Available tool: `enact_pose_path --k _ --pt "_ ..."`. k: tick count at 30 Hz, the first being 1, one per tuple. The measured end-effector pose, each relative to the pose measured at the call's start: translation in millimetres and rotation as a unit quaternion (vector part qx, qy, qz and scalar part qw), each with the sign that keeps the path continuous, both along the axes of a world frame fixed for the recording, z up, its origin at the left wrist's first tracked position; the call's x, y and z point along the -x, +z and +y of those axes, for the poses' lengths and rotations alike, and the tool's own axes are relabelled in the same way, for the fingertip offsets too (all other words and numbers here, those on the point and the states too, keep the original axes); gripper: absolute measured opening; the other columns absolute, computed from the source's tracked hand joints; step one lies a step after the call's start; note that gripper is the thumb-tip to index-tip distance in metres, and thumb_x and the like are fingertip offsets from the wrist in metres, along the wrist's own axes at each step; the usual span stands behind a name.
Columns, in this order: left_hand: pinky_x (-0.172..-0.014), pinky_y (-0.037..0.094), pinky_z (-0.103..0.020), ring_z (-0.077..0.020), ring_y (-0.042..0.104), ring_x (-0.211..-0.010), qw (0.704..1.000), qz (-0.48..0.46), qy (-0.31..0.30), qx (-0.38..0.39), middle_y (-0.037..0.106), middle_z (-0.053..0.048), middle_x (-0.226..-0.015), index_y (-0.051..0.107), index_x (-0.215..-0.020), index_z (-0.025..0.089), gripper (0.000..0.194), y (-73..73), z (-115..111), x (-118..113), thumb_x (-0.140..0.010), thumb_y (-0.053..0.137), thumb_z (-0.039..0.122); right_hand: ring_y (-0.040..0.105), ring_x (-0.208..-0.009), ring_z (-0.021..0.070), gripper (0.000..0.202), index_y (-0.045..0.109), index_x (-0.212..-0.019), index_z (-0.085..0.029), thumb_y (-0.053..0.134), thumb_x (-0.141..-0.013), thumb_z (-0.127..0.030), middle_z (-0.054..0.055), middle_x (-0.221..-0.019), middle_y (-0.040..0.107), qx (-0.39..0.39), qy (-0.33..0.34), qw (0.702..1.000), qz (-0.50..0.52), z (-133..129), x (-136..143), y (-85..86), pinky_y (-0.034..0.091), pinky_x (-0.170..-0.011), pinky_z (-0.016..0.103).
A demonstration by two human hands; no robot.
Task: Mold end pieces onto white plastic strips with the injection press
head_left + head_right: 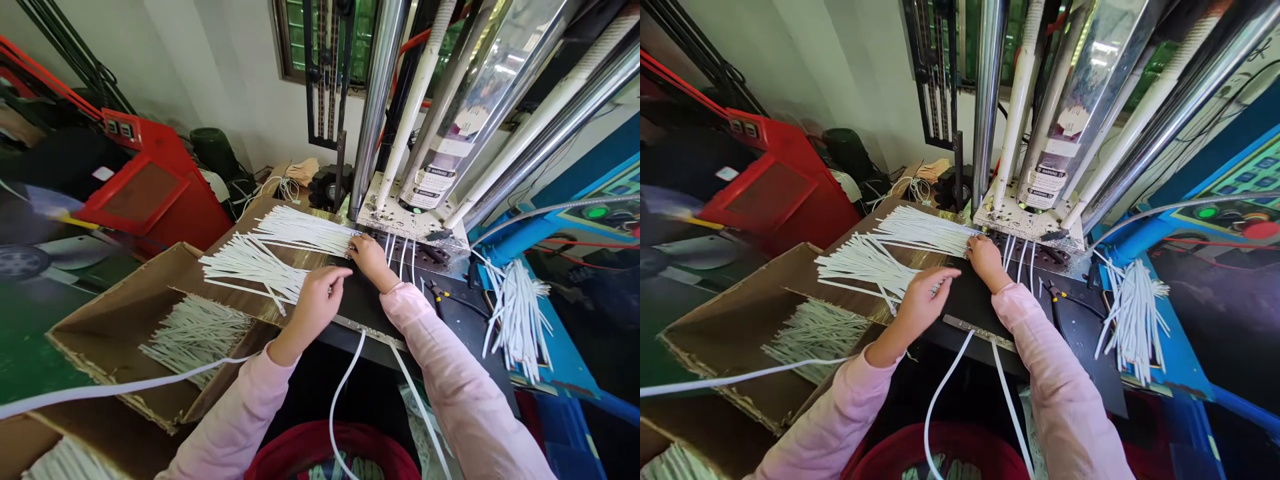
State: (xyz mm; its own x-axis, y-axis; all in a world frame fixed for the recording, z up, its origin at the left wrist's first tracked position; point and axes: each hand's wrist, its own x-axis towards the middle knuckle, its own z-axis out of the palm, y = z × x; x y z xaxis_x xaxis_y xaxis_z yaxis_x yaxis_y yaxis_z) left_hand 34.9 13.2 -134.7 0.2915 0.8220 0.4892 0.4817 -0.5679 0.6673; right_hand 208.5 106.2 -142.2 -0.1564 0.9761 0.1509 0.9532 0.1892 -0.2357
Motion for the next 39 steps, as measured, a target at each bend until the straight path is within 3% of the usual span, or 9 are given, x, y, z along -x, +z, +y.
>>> enact_pose_path --k 4,8,13,17,20,27,32,35,39 --pt "-0.086 0.052 -0.036 -0.0217 0.071 -0.091 0.991 -0.013 0.132 -0.007 0.077 -0.004 -0.101 0.072 -0.101 0.022 0.021 21.9 45.1 -5.5 -0.093 0.053 0.018 0.064 -0.088 0.021 0.019 0.071 -0.102 -0.016 0.053 -0.097 -0.021 0.011 -0.101 0.068 0.014 0.006 0.999 -0.037 0.3 4.5 3.2 0.045 -0.076 0.028" --pt "-0.089 0.048 -0.042 -0.0252 0.069 -0.093 0.978 0.067 0.196 0.009 0.077 -0.005 -0.103 0.073 -0.102 0.023 0.023 28.8 84.3 -12.9 -0.092 0.053 0.018 0.061 -0.094 0.0239 0.028 0.071 -0.1 -0.016 0.044 -0.101 -0.023 0.014 -0.103 0.066 -0.021 0.026 0.996 -0.079 -32.7 -11.6 14.9 0.043 -0.08 0.032" --pt "-0.091 0.042 -0.044 -0.0271 0.066 -0.096 0.962 0.253 0.083 0.063 0.077 -0.007 -0.099 0.075 -0.093 0.021 0.025 14.2 113.0 -15.3 -0.09 0.052 0.015 0.058 -0.09 0.024 0.026 0.074 -0.102 -0.02 0.049 -0.1 -0.025 0.01 -0.097 0.066 -0.229 -0.019 0.972 -0.042 -101.2 -80.3 26.1 0.044 -0.082 0.037" --pt "-0.092 0.039 -0.042 -0.0263 0.063 -0.099 0.955 0.294 0.013 0.037 0.076 -0.008 -0.097 0.076 -0.088 0.021 0.025 -4.0 117.0 -18.5 -0.086 0.054 0.009 0.062 -0.091 0.0278 0.017 0.075 -0.103 -0.02 0.064 -0.093 -0.029 0.01 -0.092 0.068 -0.471 -0.195 0.856 0.087 -150.9 -137.6 33.7 0.047 -0.087 0.045" --pt "-0.092 0.037 -0.042 -0.0266 0.06 -0.101 0.949 0.314 -0.027 0.007 0.073 -0.009 -0.097 0.076 -0.085 0.021 0.021 -13.7 115.5 -24.6 -0.085 0.057 0.01 0.066 -0.084 0.0276 0.018 0.075 -0.099 -0.017 0.068 -0.091 -0.032 0.011 -0.088 0.069 -0.533 -0.282 0.778 0.174 -179.1 -149.9 38.9 0.05 -0.08 0.043" --pt "-0.094 0.035 -0.042 -0.0264 0.057 -0.103 0.939 0.335 -0.06 -0.043 0.068 -0.01 -0.1 0.071 -0.086 0.019 0.019 -24.2 110.5 -31.0 -0.091 0.054 0.014 0.07 -0.086 0.0209 0.016 0.073 -0.097 -0.022 0.066 -0.091 -0.035 0.005 -0.093 0.074 -0.249 -0.179 0.927 0.218 -225.3 -114.7 11.6 0.054 -0.082 0.033" --pt "-0.088 0.04 -0.041 -0.026 0.061 -0.094 0.942 0.328 -0.061 -0.028 0.07 -0.008 -0.092 0.068 -0.081 0.018 0.016 -17.4 111.3 -27.2 -0.09 0.056 0.014 0.069 -0.088 0.0198 0.013 0.069 -0.101 -0.024 0.061 -0.094 -0.031 0.004 -0.098 0.073 -0.111 -0.091 0.954 0.263 -233.0 -94.4 -11.6 0.054 -0.081 0.032" --pt "-0.082 0.045 -0.038 -0.0225 0.063 -0.084 0.965 0.256 -0.037 -0.05 0.07 -0.004 -0.087 0.065 -0.092 0.018 0.014 7.8 102.6 -21.6 -0.094 0.052 0.016 0.067 -0.095 0.0208 0.01 0.068 -0.1 -0.025 0.059 -0.096 -0.027 0.005 -0.1 0.072 -0.08 -0.028 0.957 0.276 -232.4 -82.9 -15.7 0.053 -0.087 0.035" --pt "-0.079 0.052 -0.034 -0.0177 0.066 -0.085 0.984 0.04 -0.022 -0.171 0.069 -0.002 -0.09 0.062 -0.092 0.019 0.005 71.5 63.6 -11.1 -0.093 0.058 0.016 0.066 -0.096 0.0219 0.011 0.068 -0.1 -0.025 0.059 -0.096 -0.022 0.005 -0.1 0.072 -0.071 0.003 0.963 0.261 -232.0 -70.2 -22.1 0.052 -0.088 0.038"
